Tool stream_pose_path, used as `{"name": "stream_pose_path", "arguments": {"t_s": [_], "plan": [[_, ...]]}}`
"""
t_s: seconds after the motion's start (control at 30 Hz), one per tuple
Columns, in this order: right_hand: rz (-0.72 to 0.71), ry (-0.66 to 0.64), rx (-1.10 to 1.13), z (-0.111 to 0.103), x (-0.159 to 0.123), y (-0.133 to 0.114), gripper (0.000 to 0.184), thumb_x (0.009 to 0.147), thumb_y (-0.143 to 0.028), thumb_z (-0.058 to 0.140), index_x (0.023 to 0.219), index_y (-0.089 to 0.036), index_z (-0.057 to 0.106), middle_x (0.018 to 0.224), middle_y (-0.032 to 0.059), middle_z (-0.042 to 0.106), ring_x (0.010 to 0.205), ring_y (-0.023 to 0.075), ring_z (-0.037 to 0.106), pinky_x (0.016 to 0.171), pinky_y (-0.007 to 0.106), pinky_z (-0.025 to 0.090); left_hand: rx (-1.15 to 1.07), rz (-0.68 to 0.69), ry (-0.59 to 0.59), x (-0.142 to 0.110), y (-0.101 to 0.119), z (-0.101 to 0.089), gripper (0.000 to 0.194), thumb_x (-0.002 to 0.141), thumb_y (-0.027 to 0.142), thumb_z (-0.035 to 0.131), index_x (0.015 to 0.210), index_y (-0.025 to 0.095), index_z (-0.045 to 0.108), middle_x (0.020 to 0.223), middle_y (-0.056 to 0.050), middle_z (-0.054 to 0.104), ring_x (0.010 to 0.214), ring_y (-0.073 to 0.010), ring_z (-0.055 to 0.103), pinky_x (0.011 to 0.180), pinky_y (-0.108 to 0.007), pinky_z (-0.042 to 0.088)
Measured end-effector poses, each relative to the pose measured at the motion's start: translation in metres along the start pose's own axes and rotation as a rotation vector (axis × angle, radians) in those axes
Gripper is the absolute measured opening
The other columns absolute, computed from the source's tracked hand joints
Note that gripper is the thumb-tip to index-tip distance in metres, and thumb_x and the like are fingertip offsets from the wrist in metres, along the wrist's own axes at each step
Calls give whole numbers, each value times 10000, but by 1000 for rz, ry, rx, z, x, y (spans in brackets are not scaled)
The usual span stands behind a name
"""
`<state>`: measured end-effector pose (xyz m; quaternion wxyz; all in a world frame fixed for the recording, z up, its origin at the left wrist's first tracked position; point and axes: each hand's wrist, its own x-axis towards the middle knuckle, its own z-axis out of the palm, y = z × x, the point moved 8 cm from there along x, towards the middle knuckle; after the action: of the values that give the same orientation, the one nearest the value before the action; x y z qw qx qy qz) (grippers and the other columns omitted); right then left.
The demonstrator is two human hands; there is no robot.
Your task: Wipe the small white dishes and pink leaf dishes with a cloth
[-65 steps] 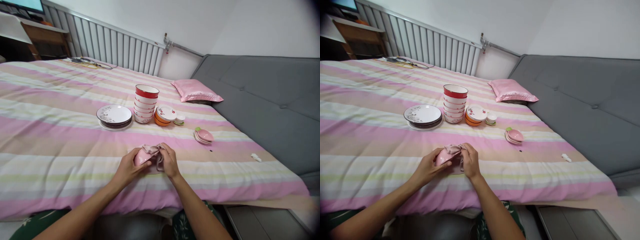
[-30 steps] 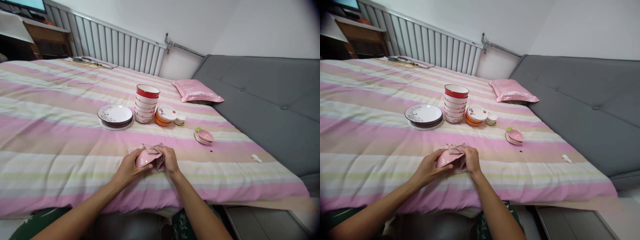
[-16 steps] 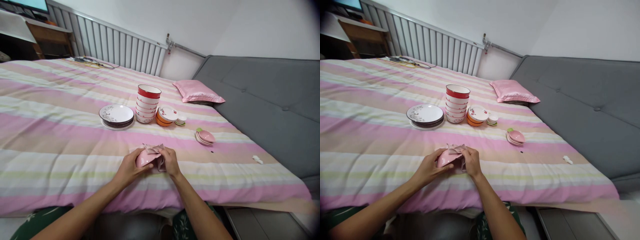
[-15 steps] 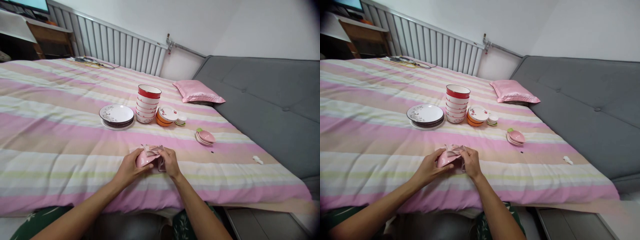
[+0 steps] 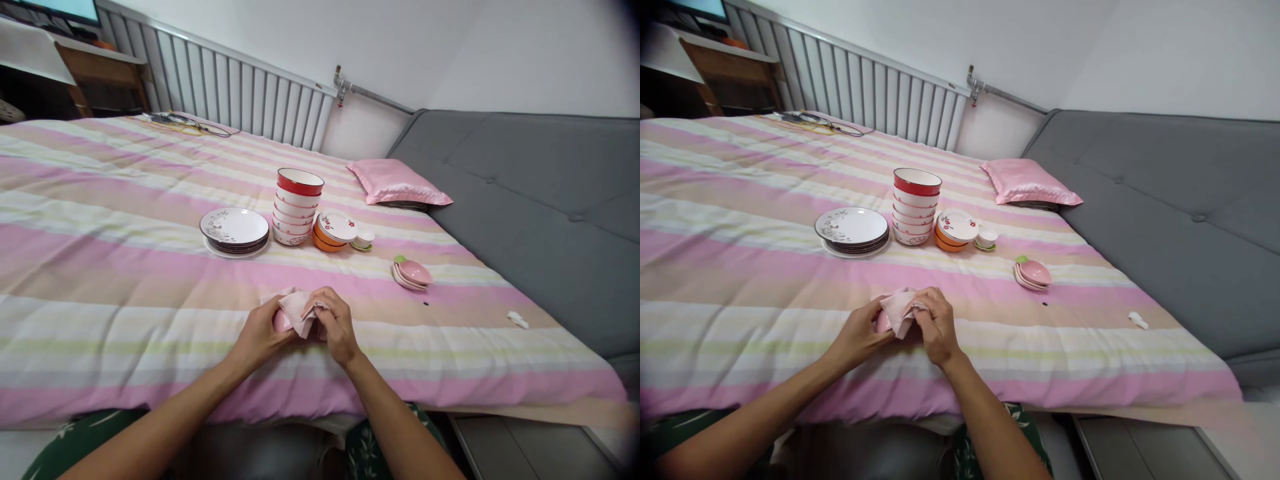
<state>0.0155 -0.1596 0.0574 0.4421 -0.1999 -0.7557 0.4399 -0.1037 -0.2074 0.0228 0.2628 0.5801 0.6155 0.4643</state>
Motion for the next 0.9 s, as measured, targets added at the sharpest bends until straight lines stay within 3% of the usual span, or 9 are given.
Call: {"name": "stream_pose_path", "arguments": {"t_s": [0.2, 0.33, 0.53, 0.7, 0.9], "plan": [[191, 142, 127, -7, 2, 29, 212, 822, -250, 433, 658, -180, 548, 692, 2, 506, 693, 141, 486, 673, 263, 380, 98, -45, 5, -1, -2, -3, 475, 688, 471, 647, 1032, 148, 594, 981, -67, 684, 879, -238, 626, 771, -321, 488], [354, 226, 199, -13, 1, 54, 214, 789, -282, 461, 612, -181, 528, 613, -29, 482, 615, 118, 460, 628, 234, 364, 48, -38, 12, 0, -4, -3, 546, 686, 489, 651, 1115, 162, 560, 1085, -80, 655, 974, -239, 600, 852, -335, 465], [434, 251, 185, -16, 0, 71, 236, 778, -322, 453, 636, -173, 568, 623, -25, 541, 599, 116, 484, 604, 219, 367, -25, -98, 25, 4, -12, -8, 552, 693, 528, 618, 1104, 162, 571, 1053, -89, 660, 949, -256, 602, 842, -377, 476], [407, 229, 152, -13, -2, 65, 213, 788, -331, 489, 659, -173, 551, 627, -34, 519, 604, 109, 462, 598, 210, 366, -68, -186, 47, 3, -11, -18, 538, 710, 552, 586, 1057, 140, 580, 979, -84, 667, 890, -240, 617, 756, -342, 506], [265, 138, -15, -6, 0, 40, 235, 862, -323, 433, 711, -189, 554, 627, -29, 483, 606, 116, 447, 598, 212, 369, 273, -61, 103, 1, 6, -32, 545, 689, 573, 580, 1019, 141, 613, 960, -107, 666, 855, -253, 608, 744, -369, 486]]}}
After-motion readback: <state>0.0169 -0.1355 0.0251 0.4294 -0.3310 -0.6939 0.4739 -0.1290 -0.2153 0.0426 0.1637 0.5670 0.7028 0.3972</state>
